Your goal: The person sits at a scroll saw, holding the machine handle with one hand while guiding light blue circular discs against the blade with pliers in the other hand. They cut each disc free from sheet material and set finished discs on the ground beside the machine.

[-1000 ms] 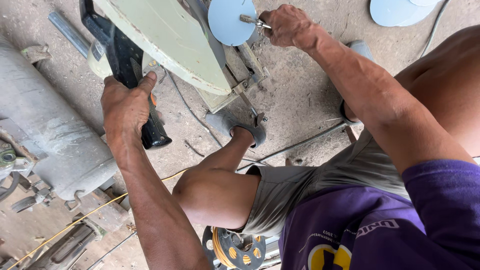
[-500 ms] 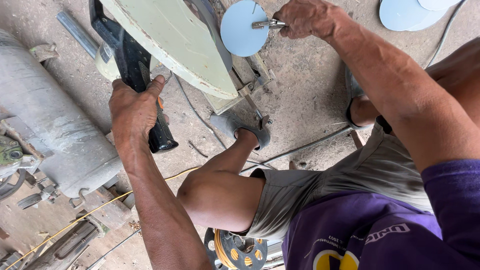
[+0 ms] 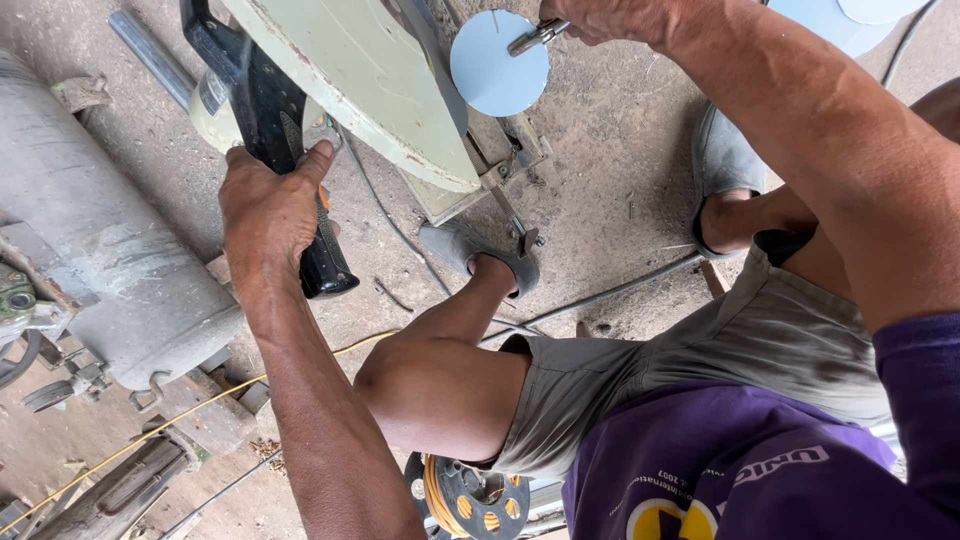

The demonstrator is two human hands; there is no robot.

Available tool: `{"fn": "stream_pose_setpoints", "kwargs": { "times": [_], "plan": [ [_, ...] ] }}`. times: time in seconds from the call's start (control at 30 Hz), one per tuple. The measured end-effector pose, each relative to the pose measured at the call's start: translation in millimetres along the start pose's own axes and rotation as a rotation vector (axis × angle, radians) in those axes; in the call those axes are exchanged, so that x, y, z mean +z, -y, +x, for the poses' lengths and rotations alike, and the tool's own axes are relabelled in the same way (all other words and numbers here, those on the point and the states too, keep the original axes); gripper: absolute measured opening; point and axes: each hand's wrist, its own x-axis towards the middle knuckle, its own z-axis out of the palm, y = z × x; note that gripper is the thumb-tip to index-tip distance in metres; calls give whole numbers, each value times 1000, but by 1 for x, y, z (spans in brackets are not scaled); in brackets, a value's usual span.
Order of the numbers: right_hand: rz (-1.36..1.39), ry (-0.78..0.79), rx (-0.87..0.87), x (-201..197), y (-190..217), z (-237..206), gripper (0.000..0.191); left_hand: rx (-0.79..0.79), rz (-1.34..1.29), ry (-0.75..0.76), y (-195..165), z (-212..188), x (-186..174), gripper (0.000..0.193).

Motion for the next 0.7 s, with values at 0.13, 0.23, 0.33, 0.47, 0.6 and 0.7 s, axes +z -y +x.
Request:
{"fn": "stream_pose_setpoints", "kwargs": {
  "times": [0.13,0.23,0.33,0.47,0.6,0.7],
  "plan": [
    [55,-10,31,-3,4,3,16,15,-4,5,-1,0,-1,53],
    [82,-10,52,-1,8,7,15,-1,-9,10,-1,0,-2,52],
    [115,-13,93,2,11,10,14,0,-14,12,-1,1,-3,51],
    [168,-14,176,9,9,6,14,32,-3,0,1,2,-2,52],
    [246,-3,313,26,10,-11,10,4,-16,-6,3,3,-1,53],
    [595,19,490,45,19,-24,14,40,-18,-11,4,4,-1,54]
  ]
}}
